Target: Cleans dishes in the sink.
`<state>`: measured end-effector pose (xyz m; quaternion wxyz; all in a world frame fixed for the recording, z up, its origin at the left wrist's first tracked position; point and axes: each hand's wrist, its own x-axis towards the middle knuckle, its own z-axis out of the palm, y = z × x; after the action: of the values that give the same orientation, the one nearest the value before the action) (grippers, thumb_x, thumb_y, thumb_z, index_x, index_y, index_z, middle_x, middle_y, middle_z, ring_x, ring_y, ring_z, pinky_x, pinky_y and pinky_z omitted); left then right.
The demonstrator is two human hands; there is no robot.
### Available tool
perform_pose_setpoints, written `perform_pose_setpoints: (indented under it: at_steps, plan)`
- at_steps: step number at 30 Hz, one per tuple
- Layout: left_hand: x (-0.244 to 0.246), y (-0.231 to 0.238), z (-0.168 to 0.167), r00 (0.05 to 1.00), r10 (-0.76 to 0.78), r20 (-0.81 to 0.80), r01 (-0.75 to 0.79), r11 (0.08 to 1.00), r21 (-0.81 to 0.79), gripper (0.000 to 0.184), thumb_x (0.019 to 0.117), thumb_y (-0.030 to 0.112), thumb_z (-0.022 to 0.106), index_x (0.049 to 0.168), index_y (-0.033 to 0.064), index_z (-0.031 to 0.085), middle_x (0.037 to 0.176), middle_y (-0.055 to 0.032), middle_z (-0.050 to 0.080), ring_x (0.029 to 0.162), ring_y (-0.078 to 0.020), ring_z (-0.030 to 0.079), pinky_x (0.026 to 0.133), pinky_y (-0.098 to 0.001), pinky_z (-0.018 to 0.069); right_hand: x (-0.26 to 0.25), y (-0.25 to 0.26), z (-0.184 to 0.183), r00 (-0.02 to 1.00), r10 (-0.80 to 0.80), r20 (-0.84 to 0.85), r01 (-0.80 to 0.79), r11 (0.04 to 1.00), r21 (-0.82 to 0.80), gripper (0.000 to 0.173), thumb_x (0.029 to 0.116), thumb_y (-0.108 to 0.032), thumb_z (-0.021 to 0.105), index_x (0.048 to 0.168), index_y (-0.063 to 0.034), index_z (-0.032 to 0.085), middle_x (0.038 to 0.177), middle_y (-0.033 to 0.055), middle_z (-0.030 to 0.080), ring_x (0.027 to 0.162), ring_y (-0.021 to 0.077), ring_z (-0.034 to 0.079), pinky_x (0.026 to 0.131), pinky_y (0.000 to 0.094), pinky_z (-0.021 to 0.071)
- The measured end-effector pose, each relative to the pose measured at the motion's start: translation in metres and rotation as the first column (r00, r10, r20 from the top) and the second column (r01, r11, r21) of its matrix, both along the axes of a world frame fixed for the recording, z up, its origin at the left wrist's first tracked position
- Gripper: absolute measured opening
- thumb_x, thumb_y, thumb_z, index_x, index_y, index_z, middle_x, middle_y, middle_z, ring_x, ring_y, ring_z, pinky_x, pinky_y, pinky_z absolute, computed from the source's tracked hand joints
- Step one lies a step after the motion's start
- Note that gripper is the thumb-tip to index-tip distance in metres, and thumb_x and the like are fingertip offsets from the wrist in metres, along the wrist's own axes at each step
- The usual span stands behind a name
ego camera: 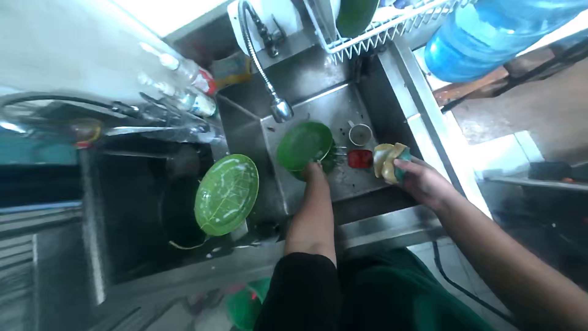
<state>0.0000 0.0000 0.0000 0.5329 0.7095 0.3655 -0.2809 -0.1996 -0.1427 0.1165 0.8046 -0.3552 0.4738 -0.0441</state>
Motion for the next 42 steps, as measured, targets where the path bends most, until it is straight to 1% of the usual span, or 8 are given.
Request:
perform_pose_setpoints:
  at_steps: [8, 13, 18, 24, 27, 36, 39, 42]
  plan:
    - [0.035, 0.013, 0.060, 0.969, -0.220, 0.110, 0.194, 0.959, 0.207, 0.037, 0.0983, 0.007, 0.061, 0.132, -0.0047, 0.054, 0.112, -0.0252, 0.062, 0.083, -0.0287, 0.065, 0.072, -0.0390, 0.0574, 0.010, 0.003, 0.003, 0.993, 0.062, 0.098, -0.057, 0.997, -0.048, 0.040, 0.1020, -0.008, 0.058, 0.140, -0.0027, 0.046, 0.116, 0.0126, 0.065, 0.097, 0.0174, 0.069, 0.083, 0.0327, 0.0601]
    - [0.007, 0.042, 0.108, 0.877, -0.461, 0.133, 0.437, 0.882, 0.178, 0.035, 0.1000, 0.002, 0.058, 0.134, -0.0055, 0.050, 0.113, -0.0258, 0.063, 0.085, -0.0279, 0.069, 0.074, -0.0387, 0.0605, 0.028, 0.009, 0.007, 0.965, 0.260, 0.025, -0.240, 0.920, -0.311, 0.049, 0.0933, -0.001, 0.069, 0.138, -0.0009, 0.048, 0.120, 0.0167, 0.063, 0.100, 0.0211, 0.066, 0.084, 0.0377, 0.0567]
    - [-0.037, 0.071, 0.121, 0.826, -0.487, 0.283, 0.494, 0.868, 0.050, 0.022, 0.0960, -0.007, 0.059, 0.117, -0.0089, 0.056, 0.105, -0.0222, 0.065, 0.084, -0.0250, 0.071, 0.073, -0.0377, 0.0627, 0.082, 0.055, -0.016, 0.767, 0.640, -0.046, -0.523, 0.583, -0.621, 0.062, 0.0808, -0.004, 0.078, 0.135, -0.0017, 0.049, 0.117, 0.0221, 0.065, 0.103, 0.0339, 0.067, 0.089, 0.0538, 0.0566]
    - [-0.055, 0.104, 0.125, 0.791, -0.405, 0.459, 0.477, 0.878, -0.048, 0.015, 0.0973, -0.008, 0.056, 0.113, -0.0078, 0.054, 0.094, -0.0157, 0.064, 0.078, -0.0188, 0.068, 0.069, -0.0350, 0.0611, 0.093, 0.098, 0.012, 0.594, 0.681, -0.429, -0.681, 0.141, -0.719, 0.061, 0.0913, -0.054, 0.070, 0.137, -0.0151, 0.061, 0.149, 0.0246, 0.046, 0.137, 0.0454, 0.043, 0.107, 0.0620, 0.0401]
    - [-0.058, 0.114, 0.120, 0.769, -0.394, 0.503, 0.465, 0.885, -0.018, 0.019, 0.0986, -0.005, 0.058, 0.117, -0.0086, 0.056, 0.092, -0.0148, 0.067, 0.077, -0.0165, 0.069, 0.069, -0.0334, 0.0612, 0.094, 0.112, 0.025, 0.605, 0.655, -0.453, -0.706, 0.179, -0.685, 0.060, 0.0932, -0.058, 0.067, 0.134, -0.0151, 0.064, 0.137, 0.0234, 0.055, 0.127, 0.0420, 0.054, 0.103, 0.0578, 0.0477]
    - [-0.051, 0.136, 0.124, 0.718, -0.403, 0.568, 0.469, 0.882, 0.032, 0.024, 0.0967, -0.004, 0.062, 0.120, -0.0107, 0.060, 0.092, -0.0141, 0.071, 0.078, -0.0132, 0.069, 0.070, -0.0313, 0.0592, 0.088, 0.101, 0.000, 0.677, 0.531, -0.510, -0.691, 0.219, -0.689, 0.029, 0.0974, -0.017, 0.066, 0.124, -0.0049, 0.070, 0.141, 0.0270, 0.053, 0.121, 0.0428, 0.060, 0.100, 0.0581, 0.0515]
    - [-0.051, 0.142, 0.128, 0.683, -0.469, 0.560, 0.548, 0.836, 0.032, 0.021, 0.0956, -0.004, 0.062, 0.116, -0.0108, 0.064, 0.092, -0.0139, 0.072, 0.078, -0.0125, 0.070, 0.072, -0.0305, 0.0606, 0.118, 0.070, -0.006, 0.797, 0.400, -0.452, -0.569, 0.247, -0.784, 0.029, 0.0968, -0.016, 0.069, 0.120, 0.0007, 0.071, 0.137, 0.0315, 0.055, 0.120, 0.0470, 0.059, 0.100, 0.0610, 0.0498]
    - [-0.051, 0.136, 0.122, 0.680, -0.450, 0.578, 0.554, 0.833, -0.004, 0.021, 0.0963, -0.002, 0.062, 0.115, -0.0108, 0.065, 0.095, -0.0138, 0.072, 0.080, -0.0118, 0.070, 0.074, -0.0304, 0.0604, 0.149, 0.097, -0.002, 0.805, 0.507, -0.306, -0.436, 0.158, -0.886, 0.022, 0.0936, -0.013, 0.072, 0.110, 0.0008, 0.074, 0.127, 0.0274, 0.061, 0.108, 0.0420, 0.066, 0.094, 0.0576, 0.0554]
